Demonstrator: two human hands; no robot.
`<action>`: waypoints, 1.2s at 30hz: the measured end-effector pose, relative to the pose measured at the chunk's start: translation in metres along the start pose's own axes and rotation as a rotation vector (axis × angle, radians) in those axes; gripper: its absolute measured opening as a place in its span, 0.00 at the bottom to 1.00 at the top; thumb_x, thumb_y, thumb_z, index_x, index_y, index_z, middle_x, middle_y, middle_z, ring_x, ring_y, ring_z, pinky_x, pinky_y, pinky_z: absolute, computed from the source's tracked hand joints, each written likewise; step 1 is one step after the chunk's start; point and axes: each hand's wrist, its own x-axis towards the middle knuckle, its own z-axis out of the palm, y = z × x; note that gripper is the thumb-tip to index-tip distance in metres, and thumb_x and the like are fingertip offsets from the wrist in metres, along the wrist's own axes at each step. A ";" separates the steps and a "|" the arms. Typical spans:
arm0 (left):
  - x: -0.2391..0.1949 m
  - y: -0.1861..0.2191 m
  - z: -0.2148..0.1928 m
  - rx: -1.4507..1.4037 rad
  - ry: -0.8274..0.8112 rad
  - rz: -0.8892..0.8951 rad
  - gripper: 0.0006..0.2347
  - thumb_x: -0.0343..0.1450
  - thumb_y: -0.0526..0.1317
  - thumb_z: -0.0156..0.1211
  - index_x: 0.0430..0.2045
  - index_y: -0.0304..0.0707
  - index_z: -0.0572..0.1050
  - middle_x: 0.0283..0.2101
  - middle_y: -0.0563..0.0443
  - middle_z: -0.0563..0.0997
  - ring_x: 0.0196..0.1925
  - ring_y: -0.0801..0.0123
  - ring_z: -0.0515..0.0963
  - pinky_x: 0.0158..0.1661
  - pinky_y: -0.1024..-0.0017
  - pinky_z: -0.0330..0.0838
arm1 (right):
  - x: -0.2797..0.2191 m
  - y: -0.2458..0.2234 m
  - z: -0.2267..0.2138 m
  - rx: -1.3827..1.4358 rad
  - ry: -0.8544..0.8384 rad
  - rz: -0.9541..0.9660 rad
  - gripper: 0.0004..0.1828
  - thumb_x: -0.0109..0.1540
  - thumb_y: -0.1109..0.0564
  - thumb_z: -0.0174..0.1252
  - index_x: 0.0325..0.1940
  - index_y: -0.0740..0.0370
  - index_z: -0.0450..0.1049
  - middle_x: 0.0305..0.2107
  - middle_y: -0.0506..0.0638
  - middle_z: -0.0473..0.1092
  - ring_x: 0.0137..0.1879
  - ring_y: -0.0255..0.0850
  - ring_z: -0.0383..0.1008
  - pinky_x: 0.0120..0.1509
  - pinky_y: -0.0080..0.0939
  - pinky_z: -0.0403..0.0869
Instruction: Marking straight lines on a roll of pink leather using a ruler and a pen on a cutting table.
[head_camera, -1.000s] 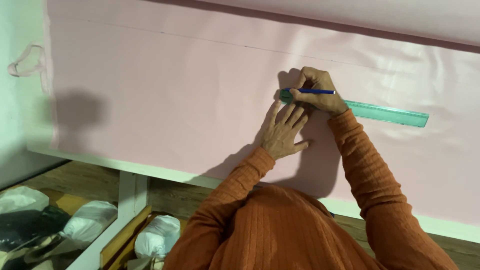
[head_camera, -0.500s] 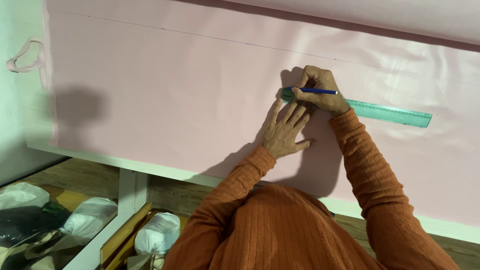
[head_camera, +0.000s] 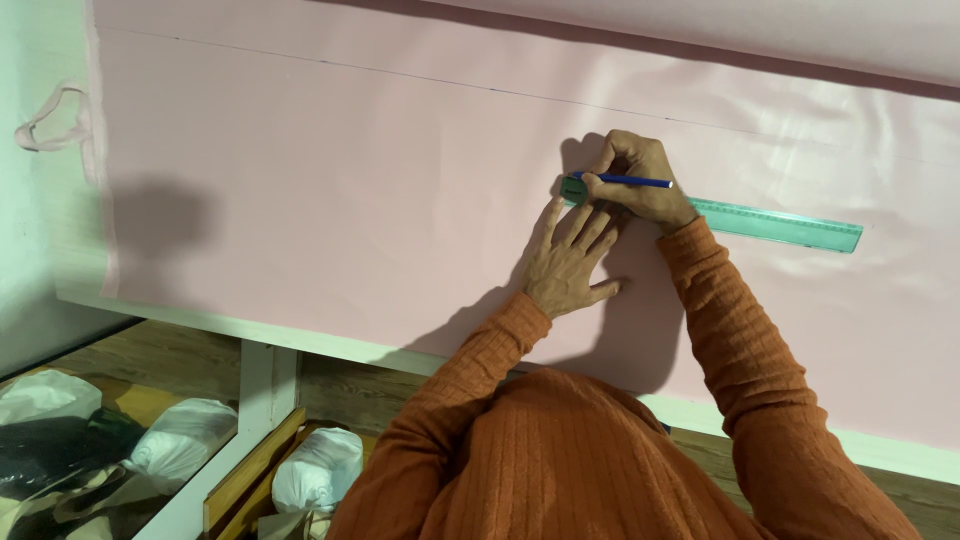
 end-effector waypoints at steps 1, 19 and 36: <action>0.000 0.000 -0.003 0.002 0.001 -0.001 0.36 0.72 0.70 0.42 0.71 0.51 0.64 0.80 0.53 0.55 0.83 0.59 0.46 0.79 0.41 0.24 | 0.000 0.000 0.000 0.001 0.000 -0.002 0.12 0.62 0.64 0.73 0.33 0.68 0.74 0.24 0.54 0.72 0.32 0.36 0.76 0.31 0.32 0.72; 0.000 0.001 -0.009 -0.036 -0.019 -0.008 0.36 0.71 0.69 0.44 0.71 0.50 0.64 0.79 0.53 0.56 0.83 0.59 0.48 0.79 0.41 0.22 | 0.001 -0.008 0.002 -0.055 0.003 0.031 0.11 0.60 0.62 0.74 0.33 0.65 0.75 0.24 0.53 0.73 0.31 0.35 0.75 0.32 0.31 0.71; -0.017 -0.012 -0.015 -0.031 0.200 0.030 0.38 0.73 0.71 0.41 0.74 0.49 0.59 0.80 0.48 0.55 0.83 0.56 0.48 0.78 0.40 0.32 | -0.080 -0.079 -0.023 0.104 0.956 0.084 0.12 0.74 0.53 0.53 0.56 0.62 0.65 0.38 0.55 0.66 0.32 0.43 0.73 0.25 0.36 0.72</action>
